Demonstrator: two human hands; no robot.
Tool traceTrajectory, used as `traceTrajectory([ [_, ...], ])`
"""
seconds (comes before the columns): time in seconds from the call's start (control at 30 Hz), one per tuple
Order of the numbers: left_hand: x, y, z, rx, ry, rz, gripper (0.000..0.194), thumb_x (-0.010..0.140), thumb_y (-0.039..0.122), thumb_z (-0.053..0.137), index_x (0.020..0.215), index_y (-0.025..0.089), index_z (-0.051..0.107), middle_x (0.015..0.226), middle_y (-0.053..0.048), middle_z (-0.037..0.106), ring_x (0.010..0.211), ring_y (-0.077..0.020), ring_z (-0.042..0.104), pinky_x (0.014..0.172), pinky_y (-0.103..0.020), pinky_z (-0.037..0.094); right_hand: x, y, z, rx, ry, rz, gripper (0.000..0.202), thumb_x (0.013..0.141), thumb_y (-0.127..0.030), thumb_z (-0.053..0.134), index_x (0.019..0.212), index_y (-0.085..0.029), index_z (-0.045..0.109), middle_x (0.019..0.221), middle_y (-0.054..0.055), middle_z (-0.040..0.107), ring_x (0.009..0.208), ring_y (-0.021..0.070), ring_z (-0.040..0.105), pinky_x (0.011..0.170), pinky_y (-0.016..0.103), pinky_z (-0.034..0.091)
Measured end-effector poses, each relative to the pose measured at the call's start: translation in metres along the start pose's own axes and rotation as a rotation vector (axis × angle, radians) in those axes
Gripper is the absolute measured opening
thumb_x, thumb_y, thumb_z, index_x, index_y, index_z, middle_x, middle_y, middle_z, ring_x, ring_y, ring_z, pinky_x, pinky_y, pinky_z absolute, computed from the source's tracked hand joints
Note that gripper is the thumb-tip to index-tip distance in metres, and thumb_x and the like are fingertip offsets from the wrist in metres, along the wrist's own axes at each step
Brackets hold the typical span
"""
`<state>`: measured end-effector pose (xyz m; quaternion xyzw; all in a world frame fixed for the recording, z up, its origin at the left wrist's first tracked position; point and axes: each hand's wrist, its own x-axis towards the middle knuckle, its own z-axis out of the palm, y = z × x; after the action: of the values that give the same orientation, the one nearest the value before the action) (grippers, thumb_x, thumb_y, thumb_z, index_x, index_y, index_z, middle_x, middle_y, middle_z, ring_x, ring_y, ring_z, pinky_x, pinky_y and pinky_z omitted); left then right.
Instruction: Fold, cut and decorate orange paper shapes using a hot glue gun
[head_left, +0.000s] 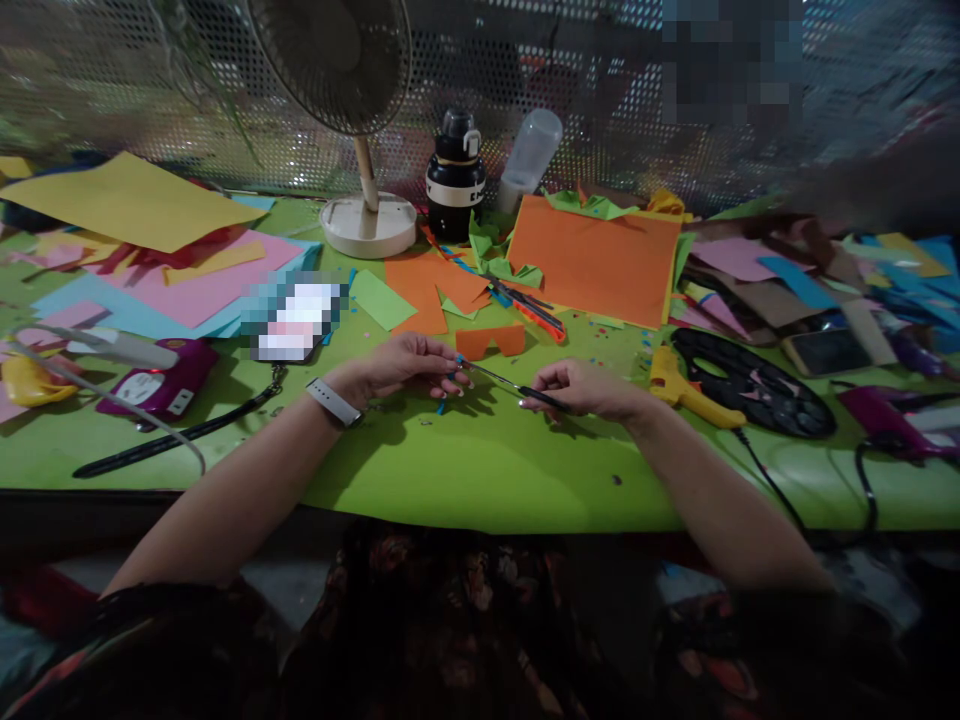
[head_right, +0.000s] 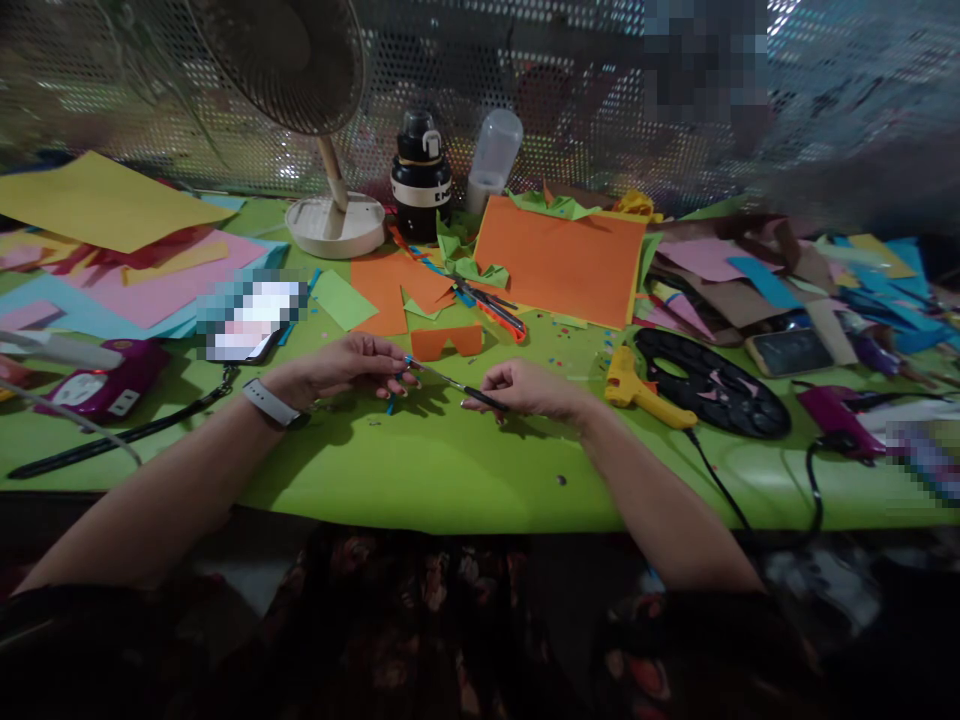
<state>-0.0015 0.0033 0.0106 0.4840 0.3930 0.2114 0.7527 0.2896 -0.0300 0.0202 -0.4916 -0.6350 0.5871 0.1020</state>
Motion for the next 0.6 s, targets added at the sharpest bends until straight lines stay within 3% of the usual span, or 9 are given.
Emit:
traceTrajectory([
  [0.6, -0.0013, 0.0026, 0.0004, 0.027, 0.040, -0.043, 0.012, 0.082, 0.015, 0.070, 0.093, 0.012, 0.074, 0.094, -0.010, 0.077, 0.070, -0.0126, 0.072, 0.057, -0.017, 0.055, 0.0025, 0.0037, -0.0010, -0.004, 0.060, -0.006, 0.037, 0.068, -0.050, 0.082, 0.073, -0.018, 0.066, 0.057, -0.002, 0.061, 0.048, 0.0071, 0.046, 0.045, 0.025, 0.027],
])
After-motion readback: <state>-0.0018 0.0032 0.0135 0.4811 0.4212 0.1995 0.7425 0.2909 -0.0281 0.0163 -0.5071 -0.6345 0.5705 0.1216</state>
